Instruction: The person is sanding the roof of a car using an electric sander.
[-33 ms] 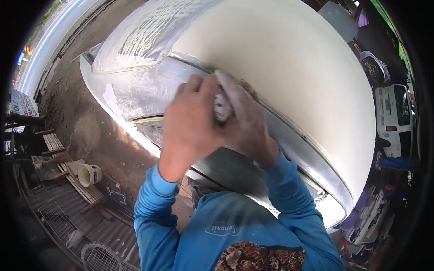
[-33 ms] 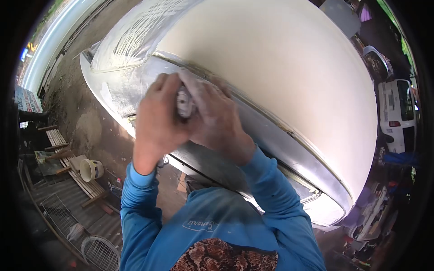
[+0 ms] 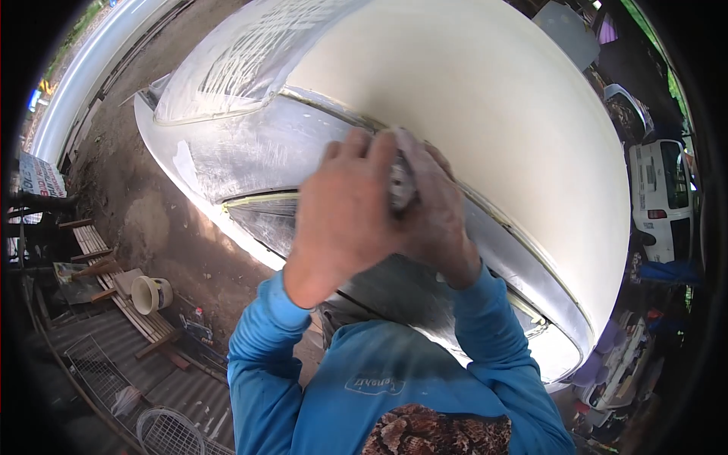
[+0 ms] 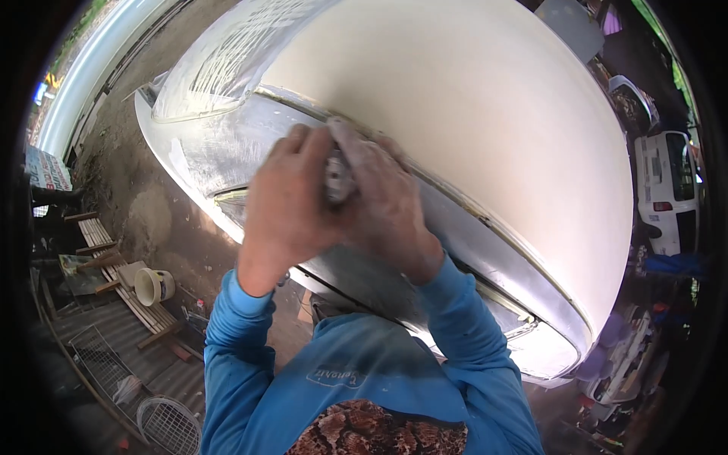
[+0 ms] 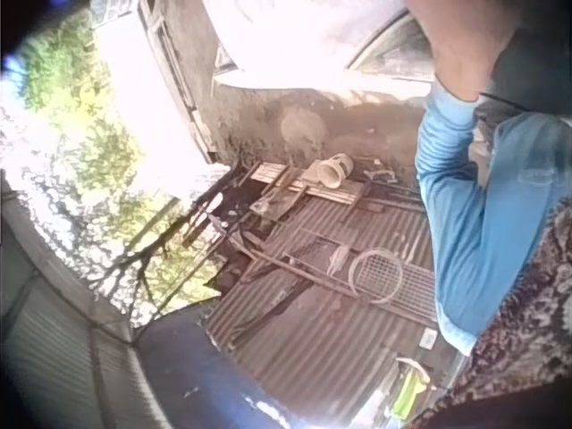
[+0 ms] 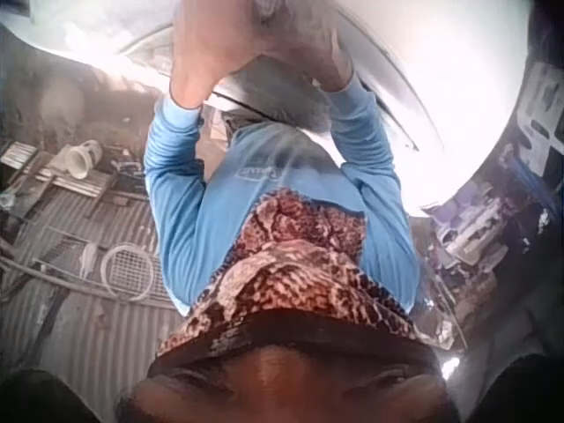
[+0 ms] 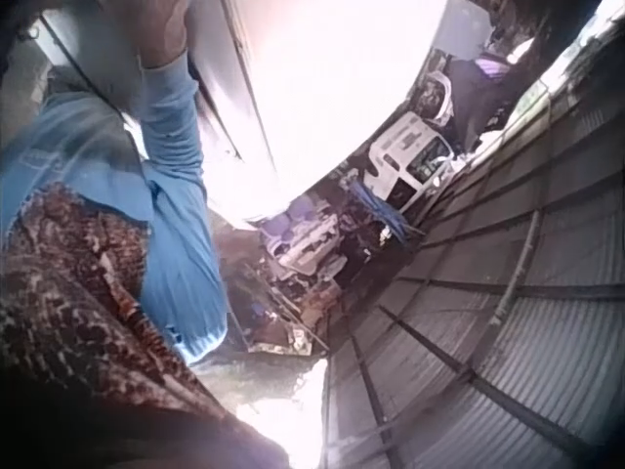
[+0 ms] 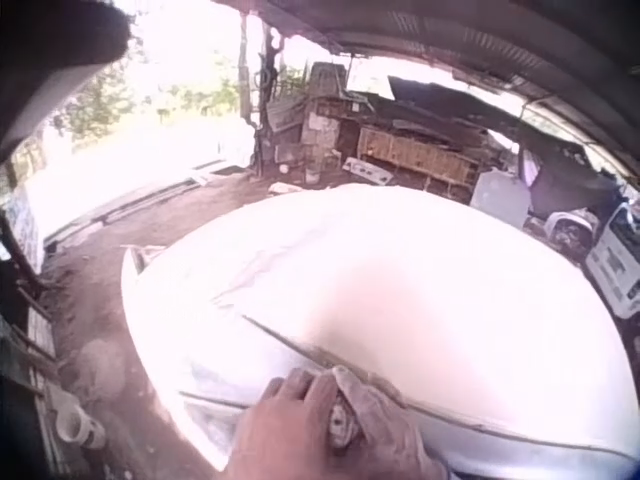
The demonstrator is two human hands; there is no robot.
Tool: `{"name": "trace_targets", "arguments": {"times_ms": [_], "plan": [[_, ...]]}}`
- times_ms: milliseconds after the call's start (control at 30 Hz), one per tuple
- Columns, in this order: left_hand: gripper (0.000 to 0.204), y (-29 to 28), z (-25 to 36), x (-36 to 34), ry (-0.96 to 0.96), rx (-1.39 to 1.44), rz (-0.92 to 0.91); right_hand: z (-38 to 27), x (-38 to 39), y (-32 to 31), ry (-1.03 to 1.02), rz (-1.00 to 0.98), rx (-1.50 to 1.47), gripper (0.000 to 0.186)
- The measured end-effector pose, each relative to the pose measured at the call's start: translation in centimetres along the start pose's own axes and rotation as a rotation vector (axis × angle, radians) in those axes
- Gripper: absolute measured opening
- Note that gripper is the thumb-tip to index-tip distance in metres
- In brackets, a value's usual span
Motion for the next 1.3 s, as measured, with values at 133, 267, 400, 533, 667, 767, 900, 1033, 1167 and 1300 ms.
{"name": "trace_targets", "arguments": {"times_ms": [133,267,400,533,667,767,900,1033,1167,1300], "plan": [[0.052,7.0,10.5,-0.4,0.188,0.075,-0.163,3.7,9.2,-9.3,0.432,0.137,0.019,0.086],[0.037,14.7,21.7,1.3,0.565,-0.087,-0.18,3.3,16.9,-16.9,0.483,0.237,0.333,0.091],[0.034,17.8,27.4,1.4,0.554,-0.067,-0.275,5.2,21.7,-21.9,0.609,0.371,0.339,0.093],[0.04,19.2,28.3,-0.6,0.61,-0.065,-0.363,7.4,21.1,-23.1,0.598,0.343,0.255,0.091],[0.048,17.2,23.7,-4.7,0.484,0.033,-0.31,9.1,15.4,-20.7,0.429,0.215,0.376,0.074],[0.051,15.0,17.9,-7.9,0.345,0.032,-0.23,10.3,9.7,-16.7,0.312,0.175,0.254,0.071],[0.05,10.9,10.3,-11.9,0.176,0.003,-0.104,9.1,1.3,-12.0,0.194,0.117,0.098,0.072],[0.056,5.8,2.4,-15.1,0.151,-0.099,-0.042,10.5,-6.2,-5.9,0.06,-0.009,-0.115,0.088],[0.027,3.2,-6.7,-17.9,0.179,-0.222,-0.033,10.5,-12.3,0.6,-0.039,-0.019,0.02,0.104],[0.055,-0.5,-10.8,-18.9,0.076,-0.143,-0.043,11.6,-16.2,5.2,0.076,-0.07,-0.191,0.095]]}}
Point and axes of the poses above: each hand's wrist, its own x-axis away from the middle knuckle, its own y-axis out of the palm, z = x × y, the point moved 9 cm from there along -x, towards the middle knuckle, and after that the axes turned 5 degrees about -z, right-handed, at the moved point
